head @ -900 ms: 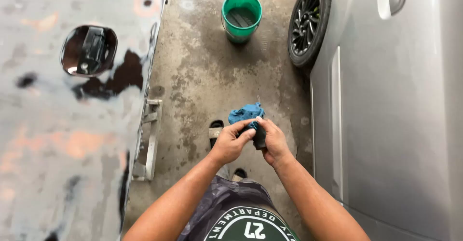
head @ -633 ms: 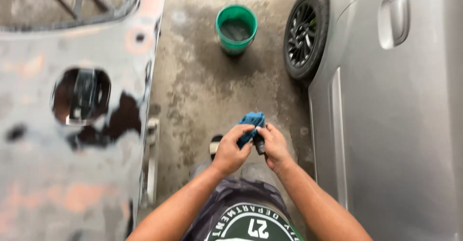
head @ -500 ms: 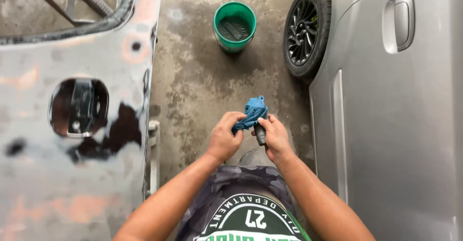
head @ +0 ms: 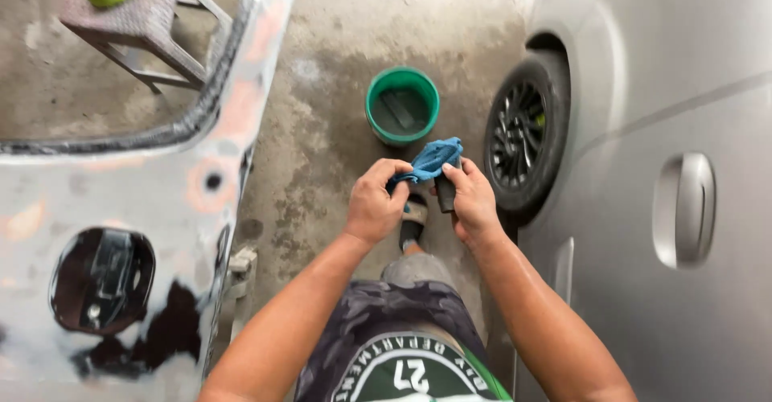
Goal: The person dips a blue cloth into a green bucket of water and wrings it out. They then use the cloth and a small rectangular block to scrub and wipe a silver car door panel, focusing on the area around the door handle. The person repeatedly scrubs the surface and wipes it clean with the cloth.
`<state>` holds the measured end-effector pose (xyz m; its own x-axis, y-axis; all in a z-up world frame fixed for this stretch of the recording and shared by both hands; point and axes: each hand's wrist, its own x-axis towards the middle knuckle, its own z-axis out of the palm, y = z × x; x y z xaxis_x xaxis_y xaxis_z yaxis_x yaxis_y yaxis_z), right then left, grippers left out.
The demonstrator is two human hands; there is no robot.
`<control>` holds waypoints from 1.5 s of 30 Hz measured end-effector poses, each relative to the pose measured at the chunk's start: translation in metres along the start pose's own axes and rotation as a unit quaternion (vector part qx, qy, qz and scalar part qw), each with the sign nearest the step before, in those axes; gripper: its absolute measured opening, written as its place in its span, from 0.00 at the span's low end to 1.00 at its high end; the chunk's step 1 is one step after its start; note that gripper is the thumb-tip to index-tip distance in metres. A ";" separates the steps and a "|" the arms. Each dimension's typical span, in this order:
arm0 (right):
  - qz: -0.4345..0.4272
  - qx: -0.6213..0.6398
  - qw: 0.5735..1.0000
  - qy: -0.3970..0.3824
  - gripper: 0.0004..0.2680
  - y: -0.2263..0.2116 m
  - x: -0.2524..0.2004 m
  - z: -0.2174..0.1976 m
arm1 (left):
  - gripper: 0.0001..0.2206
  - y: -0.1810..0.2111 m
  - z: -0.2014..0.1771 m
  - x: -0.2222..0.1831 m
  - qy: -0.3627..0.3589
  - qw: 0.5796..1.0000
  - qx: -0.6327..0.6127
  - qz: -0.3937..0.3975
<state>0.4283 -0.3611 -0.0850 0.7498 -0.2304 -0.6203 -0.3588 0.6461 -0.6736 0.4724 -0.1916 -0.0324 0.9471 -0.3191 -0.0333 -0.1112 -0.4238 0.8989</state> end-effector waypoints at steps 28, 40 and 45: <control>0.169 0.019 0.984 0.046 0.11 0.042 0.224 0.044 | 0.15 -0.229 0.069 0.166 -0.115 0.796 -0.347 -0.482; 0.063 -0.211 0.975 -0.013 0.18 0.210 0.441 -0.062 | 0.08 -0.414 0.157 0.211 0.050 0.845 -0.289 -0.448; 0.037 -0.550 0.832 -0.056 0.22 0.259 0.573 -0.102 | 0.08 -0.513 0.199 0.213 0.090 0.810 -0.329 -0.476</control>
<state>0.7078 -0.3999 -0.6559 0.7275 -0.1103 -0.6772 -0.6524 -0.4166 -0.6330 0.6716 -0.2113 -0.5874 0.5438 0.0414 -0.8382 0.8249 0.1574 0.5429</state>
